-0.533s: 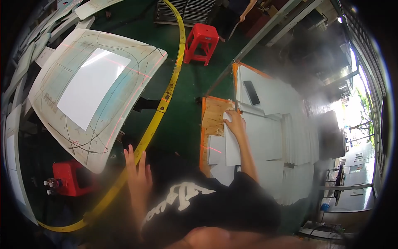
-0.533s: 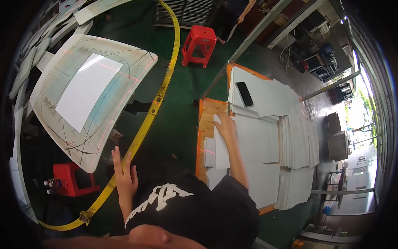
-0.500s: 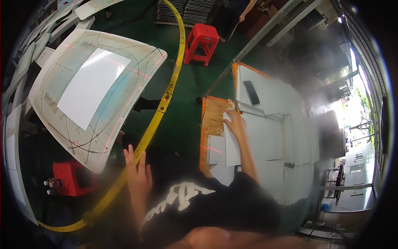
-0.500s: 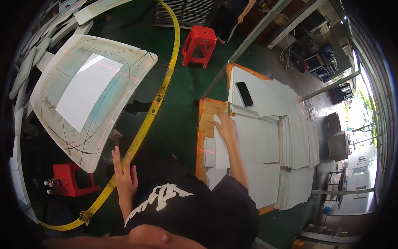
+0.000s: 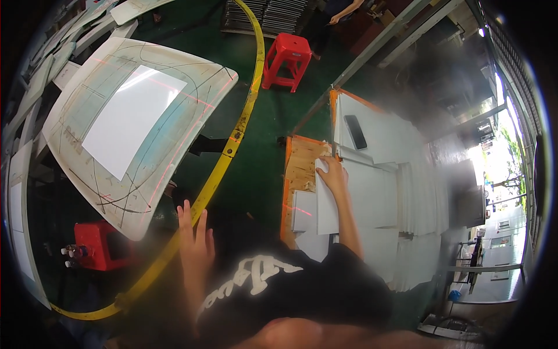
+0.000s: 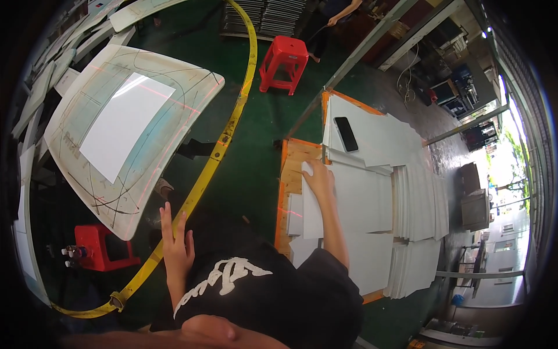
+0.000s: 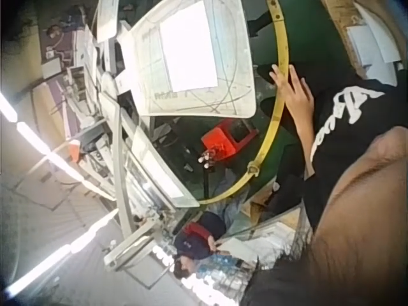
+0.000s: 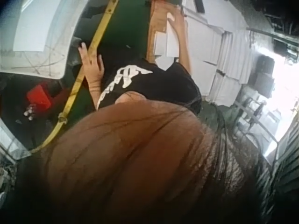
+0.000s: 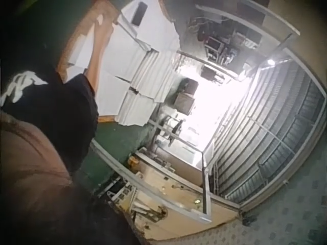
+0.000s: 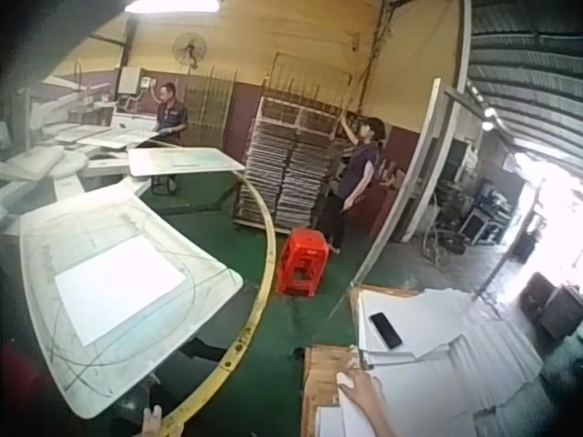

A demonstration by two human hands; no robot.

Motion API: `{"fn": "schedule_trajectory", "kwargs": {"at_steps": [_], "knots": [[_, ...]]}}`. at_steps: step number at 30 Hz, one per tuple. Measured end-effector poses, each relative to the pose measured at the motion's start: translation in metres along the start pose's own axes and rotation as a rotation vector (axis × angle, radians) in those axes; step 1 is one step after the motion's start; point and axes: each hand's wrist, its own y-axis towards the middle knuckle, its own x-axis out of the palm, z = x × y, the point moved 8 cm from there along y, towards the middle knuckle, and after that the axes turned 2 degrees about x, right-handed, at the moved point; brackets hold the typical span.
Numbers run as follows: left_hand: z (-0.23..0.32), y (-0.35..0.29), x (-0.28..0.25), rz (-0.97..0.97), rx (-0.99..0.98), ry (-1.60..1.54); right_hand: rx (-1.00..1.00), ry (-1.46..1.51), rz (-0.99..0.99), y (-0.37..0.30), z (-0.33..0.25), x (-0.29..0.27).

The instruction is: The recorder is placing and aligning paper sheets onto a rotating screen printing machine for industrial printing.

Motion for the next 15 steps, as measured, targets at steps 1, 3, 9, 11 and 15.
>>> {"fn": "schedule_trajectory", "kwargs": {"at_steps": [1,3,9,11,15], "knots": [[0.000,0.003,0.002,-0.004,0.004,-0.001,0.015,0.001,-0.005,0.001,0.001,0.000],[0.000,0.007,0.006,-0.011,0.005,-0.002,0.030,0.003,-0.014,0.005,0.003,0.002],[0.005,0.017,0.008,-0.045,-0.019,-0.023,0.037,0.014,-0.022,0.011,0.009,-0.001],[0.006,0.018,0.009,-0.045,-0.009,-0.028,0.031,0.005,-0.018,0.011,0.008,-0.004],[0.005,0.016,0.010,-0.034,0.008,-0.020,0.040,0.006,-0.027,0.008,0.004,-0.006]]}}
